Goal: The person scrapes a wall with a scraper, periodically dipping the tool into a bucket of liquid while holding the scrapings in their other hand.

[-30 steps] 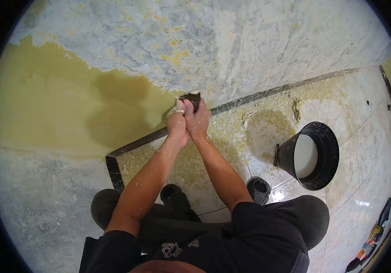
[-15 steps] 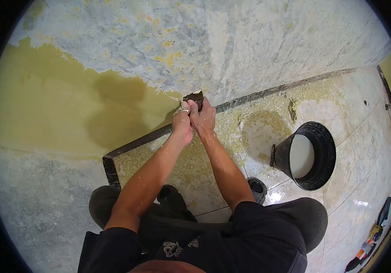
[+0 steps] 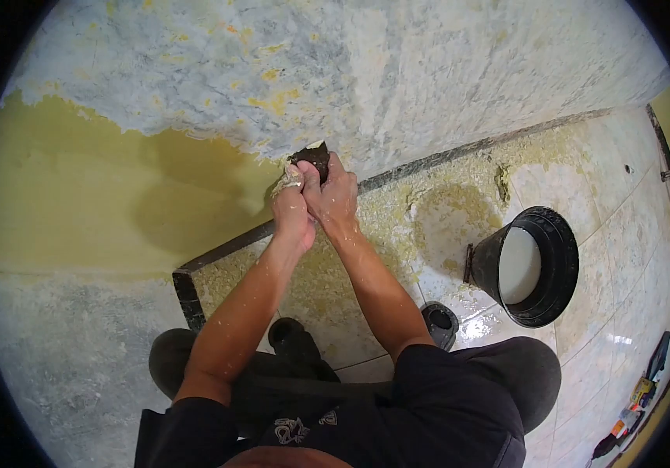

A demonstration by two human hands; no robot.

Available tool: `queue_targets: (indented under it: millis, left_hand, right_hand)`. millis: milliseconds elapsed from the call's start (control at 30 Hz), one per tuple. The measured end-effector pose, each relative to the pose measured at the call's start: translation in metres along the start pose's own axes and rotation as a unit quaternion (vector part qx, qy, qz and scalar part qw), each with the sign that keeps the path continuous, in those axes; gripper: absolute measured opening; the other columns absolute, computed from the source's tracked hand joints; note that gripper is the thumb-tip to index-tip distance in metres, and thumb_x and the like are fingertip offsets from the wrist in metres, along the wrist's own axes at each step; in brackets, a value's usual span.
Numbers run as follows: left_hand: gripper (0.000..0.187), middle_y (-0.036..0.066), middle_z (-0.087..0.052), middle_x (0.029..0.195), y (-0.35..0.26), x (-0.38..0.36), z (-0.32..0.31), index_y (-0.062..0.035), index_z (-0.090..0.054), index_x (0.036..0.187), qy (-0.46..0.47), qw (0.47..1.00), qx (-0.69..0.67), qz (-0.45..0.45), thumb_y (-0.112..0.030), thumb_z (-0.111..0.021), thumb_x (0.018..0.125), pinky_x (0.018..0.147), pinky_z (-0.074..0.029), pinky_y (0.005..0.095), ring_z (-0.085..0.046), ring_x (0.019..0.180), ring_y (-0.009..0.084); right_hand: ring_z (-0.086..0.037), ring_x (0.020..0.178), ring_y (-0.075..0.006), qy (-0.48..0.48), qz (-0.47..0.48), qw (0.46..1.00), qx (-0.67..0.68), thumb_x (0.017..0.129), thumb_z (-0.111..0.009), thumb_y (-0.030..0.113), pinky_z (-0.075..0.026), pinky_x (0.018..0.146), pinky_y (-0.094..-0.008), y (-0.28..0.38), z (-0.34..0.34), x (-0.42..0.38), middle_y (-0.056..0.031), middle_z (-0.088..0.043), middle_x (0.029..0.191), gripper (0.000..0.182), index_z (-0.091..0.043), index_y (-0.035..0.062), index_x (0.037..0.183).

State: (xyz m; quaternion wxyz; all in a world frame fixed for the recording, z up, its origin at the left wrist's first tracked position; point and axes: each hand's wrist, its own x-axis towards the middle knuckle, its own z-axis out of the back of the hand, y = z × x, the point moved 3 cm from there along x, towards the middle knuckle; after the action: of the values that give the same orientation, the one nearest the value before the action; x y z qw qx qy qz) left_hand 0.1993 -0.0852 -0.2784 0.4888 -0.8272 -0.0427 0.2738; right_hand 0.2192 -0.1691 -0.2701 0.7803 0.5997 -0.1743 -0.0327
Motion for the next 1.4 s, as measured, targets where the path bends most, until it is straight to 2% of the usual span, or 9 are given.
queue_targets:
  millis: [300, 567, 633, 667, 967, 1033, 1067, 1167, 1400]
  left_hand:
    - [0.039, 0.01, -0.061, 0.118, 0.049, 0.022, 0.016, 0.0013, -0.059, 0.12, -0.01, 0.991, 0.122, 0.05, -0.031, -0.053, 0.099, 0.09, -0.045, 0.0317, -0.056, 0.104, 0.0176]
    - [0.034, 0.009, -0.062, 0.115, 0.028, 0.004, 0.009, -0.0007, -0.06, 0.119, -0.006, 0.997, 0.053, 0.052, -0.028, -0.052, 0.1, 0.09, -0.044, 0.0327, -0.056, 0.105, 0.0166]
    - [0.032, 0.008, -0.062, 0.112, 0.022, 0.005, 0.008, 0.0002, -0.06, 0.116, 0.008, 1.0, 0.013, 0.017, -0.027, -0.053, 0.1, 0.09, -0.044, 0.033, -0.056, 0.104, 0.0167]
    - [0.032, 0.008, -0.062, 0.112, 0.013, 0.005, 0.004, 0.0002, -0.06, 0.116, 0.008, 1.0, 0.009, 0.016, -0.027, -0.053, 0.1, 0.09, -0.044, 0.033, -0.056, 0.104, 0.0167]
    - [0.038, 0.011, -0.061, 0.117, 0.016, 0.007, 0.013, 0.0006, -0.059, 0.12, 0.005, 0.995, 0.074, 0.061, -0.03, -0.054, 0.099, 0.091, -0.044, 0.0333, -0.056, 0.106, 0.0182]
    - [0.039, 0.011, -0.062, 0.117, 0.025, 0.005, 0.008, 0.0021, -0.059, 0.12, -0.021, 0.994, 0.095, 0.05, -0.03, -0.054, 0.099, 0.091, -0.044, 0.0339, -0.056, 0.106, 0.0184]
    - [0.036, 0.006, -0.062, 0.107, 0.025, 0.007, 0.007, -0.0038, -0.061, 0.113, -0.009, 0.996, 0.085, 0.04, -0.036, -0.055, 0.098, 0.077, -0.046, 0.0314, -0.057, 0.093, 0.0143]
    - [0.038, 0.012, -0.061, 0.115, 0.022, 0.001, 0.005, 0.0024, -0.059, 0.117, -0.002, 0.997, 0.058, 0.054, -0.03, -0.053, 0.099, 0.089, -0.045, 0.034, -0.056, 0.104, 0.0178]
    - [0.034, 0.01, -0.063, 0.108, -0.004, -0.001, 0.007, 0.0005, -0.06, 0.115, -0.011, 1.0, -0.024, 0.005, -0.029, -0.054, 0.098, 0.086, -0.046, 0.0342, -0.058, 0.099, 0.0181]
  right_hand:
    - [-0.066, 0.066, -0.0387, -0.034, -0.035, 0.995, 0.084, 0.085, -0.069, 0.026, -0.05, 0.061, -0.0414, -0.06, -0.005, -0.018, -0.0215, -0.066, 0.072, 0.028, -0.064, -0.0008, 0.091]
    - [-0.066, 0.068, -0.0406, 0.009, -0.033, 0.998, 0.047, 0.086, -0.067, 0.027, -0.051, 0.062, -0.0428, -0.037, -0.002, -0.015, -0.0223, -0.067, 0.074, 0.028, -0.065, 0.0009, 0.094]
    - [-0.06, 0.062, -0.0157, 0.0, -0.008, 0.999, 0.044, 0.087, -0.068, 0.03, -0.049, 0.06, -0.0334, -0.03, -0.005, -0.012, -0.0135, -0.067, 0.07, 0.032, -0.065, -0.0017, 0.095]
    - [-0.06, 0.062, -0.0157, 0.002, -0.006, 0.999, 0.043, 0.087, -0.068, 0.03, -0.049, 0.06, -0.0334, -0.02, -0.005, -0.006, -0.0135, -0.067, 0.07, 0.032, -0.065, -0.0017, 0.095]
    - [-0.06, 0.057, -0.0206, -0.01, -0.015, 1.0, 0.021, 0.087, -0.068, 0.03, -0.049, 0.058, -0.0337, -0.016, -0.001, -0.013, -0.0138, -0.066, 0.068, 0.032, -0.065, -0.0007, 0.094]
    - [-0.065, 0.068, -0.042, -0.014, -0.052, 0.998, 0.035, 0.085, -0.068, 0.036, -0.049, 0.061, -0.0465, -0.031, 0.0, -0.017, -0.0227, -0.066, 0.072, 0.037, -0.063, 0.0007, 0.092]
    - [-0.066, 0.069, -0.0418, -0.002, -0.068, 0.997, 0.025, 0.085, -0.068, 0.036, -0.049, 0.061, -0.0453, -0.035, -0.001, -0.015, -0.0227, -0.066, 0.072, 0.037, -0.064, 0.0006, 0.092]
    - [-0.065, 0.07, -0.0432, 0.016, -0.07, 0.997, 0.026, 0.085, -0.067, 0.036, -0.05, 0.062, -0.0463, -0.03, 0.003, -0.014, -0.0233, -0.066, 0.073, 0.036, -0.064, 0.001, 0.094]
    - [-0.064, 0.069, -0.0442, 0.021, -0.04, 0.999, 0.003, 0.086, -0.066, 0.034, -0.05, 0.062, -0.0473, 0.016, -0.001, -0.009, -0.024, -0.065, 0.071, 0.034, -0.061, 0.0011, 0.093]
